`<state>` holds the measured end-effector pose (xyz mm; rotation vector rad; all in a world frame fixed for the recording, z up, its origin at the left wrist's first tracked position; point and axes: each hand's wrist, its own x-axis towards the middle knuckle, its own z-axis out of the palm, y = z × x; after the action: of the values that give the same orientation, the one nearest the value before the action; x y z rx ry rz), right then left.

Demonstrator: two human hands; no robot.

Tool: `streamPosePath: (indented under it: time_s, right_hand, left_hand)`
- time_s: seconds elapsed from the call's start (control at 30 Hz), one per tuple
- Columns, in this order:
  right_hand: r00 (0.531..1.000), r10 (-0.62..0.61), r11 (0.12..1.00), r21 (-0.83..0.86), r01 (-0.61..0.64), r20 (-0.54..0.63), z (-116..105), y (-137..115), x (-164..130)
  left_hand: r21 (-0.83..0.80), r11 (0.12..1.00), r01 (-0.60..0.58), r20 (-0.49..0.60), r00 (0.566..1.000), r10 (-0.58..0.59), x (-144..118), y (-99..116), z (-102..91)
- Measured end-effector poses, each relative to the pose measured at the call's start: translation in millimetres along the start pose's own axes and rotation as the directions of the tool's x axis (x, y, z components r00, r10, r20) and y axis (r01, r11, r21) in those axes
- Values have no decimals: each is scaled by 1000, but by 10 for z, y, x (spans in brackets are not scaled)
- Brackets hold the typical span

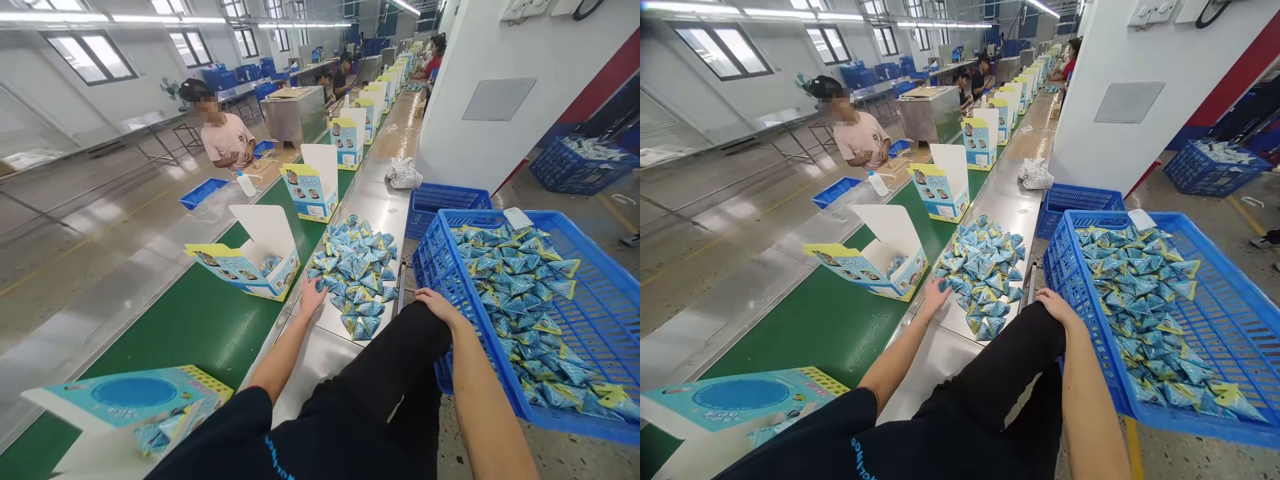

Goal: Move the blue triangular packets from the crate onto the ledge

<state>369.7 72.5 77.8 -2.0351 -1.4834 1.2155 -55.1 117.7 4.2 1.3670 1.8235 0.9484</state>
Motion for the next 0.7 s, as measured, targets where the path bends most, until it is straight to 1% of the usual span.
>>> streamPosePath:
  time_s: [0.1,0.17,0.23,0.27,0.3,0.37,0.43,0.53,0.57,0.63,0.7]
  right_hand:
    - [1000,2,1000,5,-2,-12,-14,-17,-10]
    - [1000,2,1000,9,-2,-11,-16,-39,-18]
    - [1000,1,1000,10,-1,-6,-16,-60,-36]
    - [1000,1,1000,10,-1,-3,-16,-68,-48]
    - [1000,2,1000,10,-2,-1,-16,-74,-61]
    - [1000,7,1000,11,-7,4,-14,-79,-81]
    - [1000,14,1000,16,-14,9,-8,-79,-87]
    - [1000,16,999,28,-17,18,13,-78,-67]
    - [1000,15,999,33,-16,20,21,-80,-57]
    - [1000,12,999,42,-13,22,33,-88,-42]
    - [1000,12,999,47,-13,21,34,-100,-41]
  left_hand:
    - [196,981,-4,79,997,-11,257,-13,28]
    - [296,955,-9,142,989,-34,367,-59,45]
    - [370,929,-28,183,982,-43,356,-136,59]
    - [400,916,-41,192,981,-40,299,-185,60]
    - [425,903,-54,194,980,-33,207,-241,54]
    - [467,881,-75,183,983,-13,-74,-379,21]
    - [500,862,-83,162,987,1,-462,-564,-33]
    - [544,833,-99,93,994,58,-1122,-926,-92]
    - [561,816,-139,58,990,129,-1322,-1055,-92]
    - [593,770,-236,38,963,265,-1628,-1284,-54]
    - [620,728,-293,32,936,350,-1771,-1431,23]
